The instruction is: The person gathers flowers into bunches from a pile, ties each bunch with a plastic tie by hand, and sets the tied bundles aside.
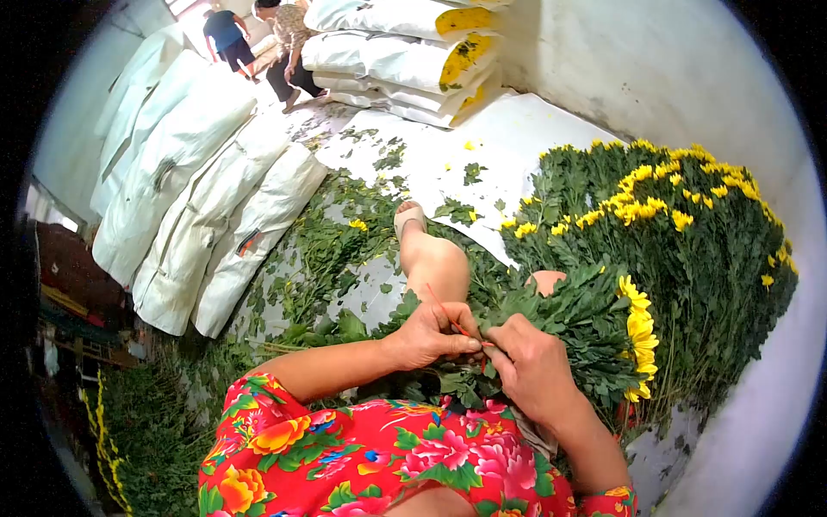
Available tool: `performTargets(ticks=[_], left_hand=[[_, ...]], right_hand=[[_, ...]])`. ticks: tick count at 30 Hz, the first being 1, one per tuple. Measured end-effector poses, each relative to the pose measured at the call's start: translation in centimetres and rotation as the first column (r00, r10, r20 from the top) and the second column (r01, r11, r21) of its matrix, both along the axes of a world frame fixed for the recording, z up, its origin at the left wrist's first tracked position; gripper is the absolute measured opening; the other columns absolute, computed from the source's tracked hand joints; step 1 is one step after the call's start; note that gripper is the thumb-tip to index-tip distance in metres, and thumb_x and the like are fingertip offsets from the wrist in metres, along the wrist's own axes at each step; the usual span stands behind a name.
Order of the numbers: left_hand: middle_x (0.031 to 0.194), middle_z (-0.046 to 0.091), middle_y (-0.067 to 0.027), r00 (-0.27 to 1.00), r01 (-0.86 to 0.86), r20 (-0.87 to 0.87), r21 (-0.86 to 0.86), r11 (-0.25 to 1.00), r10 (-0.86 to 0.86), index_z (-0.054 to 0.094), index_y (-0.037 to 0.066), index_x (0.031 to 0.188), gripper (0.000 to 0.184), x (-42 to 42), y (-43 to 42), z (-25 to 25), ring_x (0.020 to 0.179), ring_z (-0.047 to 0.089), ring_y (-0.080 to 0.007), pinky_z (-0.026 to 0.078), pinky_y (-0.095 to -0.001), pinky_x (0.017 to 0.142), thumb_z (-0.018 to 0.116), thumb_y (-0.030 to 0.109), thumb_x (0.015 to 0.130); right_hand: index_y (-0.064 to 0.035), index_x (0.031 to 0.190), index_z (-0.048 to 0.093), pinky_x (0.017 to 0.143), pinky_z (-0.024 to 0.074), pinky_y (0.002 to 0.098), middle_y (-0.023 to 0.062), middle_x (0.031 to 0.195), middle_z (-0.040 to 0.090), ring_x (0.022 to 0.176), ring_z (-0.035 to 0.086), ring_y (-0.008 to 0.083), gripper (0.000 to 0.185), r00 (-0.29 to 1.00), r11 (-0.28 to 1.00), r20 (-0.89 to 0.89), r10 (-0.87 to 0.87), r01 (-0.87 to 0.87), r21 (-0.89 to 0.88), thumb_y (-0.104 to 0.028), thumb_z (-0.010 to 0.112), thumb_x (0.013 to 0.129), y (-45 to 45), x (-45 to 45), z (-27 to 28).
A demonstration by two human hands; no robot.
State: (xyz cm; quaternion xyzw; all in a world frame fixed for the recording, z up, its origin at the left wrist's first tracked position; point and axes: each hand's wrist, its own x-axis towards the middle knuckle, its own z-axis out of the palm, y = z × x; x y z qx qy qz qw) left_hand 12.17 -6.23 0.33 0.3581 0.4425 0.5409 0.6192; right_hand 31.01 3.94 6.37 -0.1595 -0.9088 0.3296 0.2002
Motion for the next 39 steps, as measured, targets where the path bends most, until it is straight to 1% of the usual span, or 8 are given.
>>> performTargets(ticks=[7, 12, 15, 17, 18, 21, 28, 39], left_hand=[[0.086, 0.070, -0.0154, 1.000, 0.027, 0.013, 0.011, 1.000, -0.027, 0.055, 0.002, 0.081, 0.021, -0.8, 0.7, 0.2, 0.071, 0.062, -0.0141, 0.047, -0.0258, 0.059, 0.076, 0.001, 0.082], [0.084, 0.065, -0.0097, 1.000, 0.026, 0.015, -0.001, 1.000, -0.026, 0.052, 0.004, 0.073, 0.024, -0.5, 0.7, 1.0, 0.083, 0.062, -0.0167, 0.049, -0.0295, 0.071, 0.074, -0.004, 0.080], [0.079, 0.062, -0.0072, 0.937, 0.083, -0.347, 0.116, 0.990, -0.038, 0.052, 0.001, 0.073, 0.019, -0.3, 0.3, 2.1, 0.079, 0.061, -0.0185, 0.048, -0.0307, 0.070, 0.068, -0.005, 0.082], [0.072, 0.055, -0.0076, 0.775, 0.189, -0.603, 0.503, 0.843, 0.186, 0.053, 0.002, 0.076, 0.016, -0.3, 0.4, 2.6, 0.070, 0.057, -0.0217, 0.045, -0.0357, 0.060, 0.067, -0.004, 0.071], [0.075, 0.050, -0.0101, 0.565, 0.346, -0.729, 0.634, 0.692, 0.385, 0.050, 0.003, 0.076, 0.021, -0.7, 1.0, 2.6, 0.073, 0.056, -0.0277, 0.046, -0.0393, 0.060, 0.068, -0.002, 0.066], [0.087, 0.051, -0.0087, 0.187, 0.628, -0.812, 0.532, 0.568, 0.553, 0.047, 0.006, 0.076, 0.022, -1.4, 0.7, 2.6, 0.075, 0.055, -0.0259, 0.049, -0.0364, 0.060, 0.066, 0.013, 0.066], [0.094, 0.055, -0.0128, 0.210, 0.603, -0.685, 0.652, 0.459, 0.698, 0.049, 0.004, 0.077, 0.018, -0.9, 0.8, 3.1, 0.074, 0.056, -0.0251, 0.050, -0.0343, 0.059, 0.062, 0.012, 0.068], [0.087, 0.057, -0.0119, 0.558, 0.358, -0.806, 0.449, 0.819, 0.199, 0.058, 0.002, 0.089, 0.013, -2.6, 1.3, 3.6, 0.081, 0.059, -0.0301, 0.048, -0.0381, 0.071, 0.069, 0.001, 0.082]], right_hand=[[-0.0004, 0.079, 0.067, 0.059, 0.0474, 0.0340, 0.0124, 0.074, 0.060, 0.065, 0.062, 0.0256, 0.012, 1.000, 0.907, 0.015, 0.028, -0.019, -0.420, -0.007, 0.075, 0.074, 0.9, 0.6, 0.7], [-0.0053, 0.081, 0.069, 0.060, 0.0504, 0.0351, 0.0088, 0.078, 0.063, 0.069, 0.065, 0.0275, 0.011, 0.986, 0.983, -0.018, 0.168, -0.168, -0.071, -0.012, 0.075, 0.075, 0.5, 0.6, -0.6], [-0.0061, 0.082, 0.070, 0.061, 0.0508, 0.0351, 0.0083, 0.080, 0.064, 0.070, 0.065, 0.0281, 0.010, 0.972, 0.972, 0.024, 0.235, -0.235, 0.000, -0.012, 0.074, 0.075, 0.7, 0.0, -0.4], [-0.0060, 0.083, 0.070, 0.059, 0.0499, 0.0360, 0.0092, 0.080, 0.065, 0.068, 0.064, 0.0286, 0.010, 0.981, 0.970, -0.008, 0.193, -0.192, -0.151, -0.011, 0.075, 0.075, 1.0, 0.0, -0.9], [-0.0056, 0.089, 0.070, 0.058, 0.0483, 0.0344, 0.0099, 0.078, 0.065, 0.062, 0.062, 0.0260, 0.013, 0.974, 0.950, -0.035, 0.222, -0.224, -0.219, -0.006, 0.073, 0.076, 1.3, -0.1, -1.1], [-0.0043, 0.095, 0.069, 0.059, 0.0479, 0.0326, 0.0103, 0.076, 0.065, 0.059, 0.060, 0.0233, 0.019, 0.997, 0.878, 0.067, -0.031, 0.059, -0.474, -0.001, 0.069, 0.076, 1.3, -0.2, -1.0], [0.0018, 0.095, 0.069, 0.060, 0.0453, 0.0308, 0.0089, 0.074, 0.061, 0.066, 0.059, 0.0174, 0.017, 0.997, 0.961, -0.070, 0.022, -0.040, -0.275, 0.000, 0.066, 0.079, 0.9, -1.4, -1.4], [0.0016, 0.086, 0.063, 0.060, 0.0453, 0.0338, 0.0118, 0.073, 0.056, 0.065, 0.058, 0.0234, 0.008, 0.960, 0.874, 0.017, 0.280, -0.248, -0.419, -0.003, 0.066, 0.081, 3.5, -0.1, -1.2]])
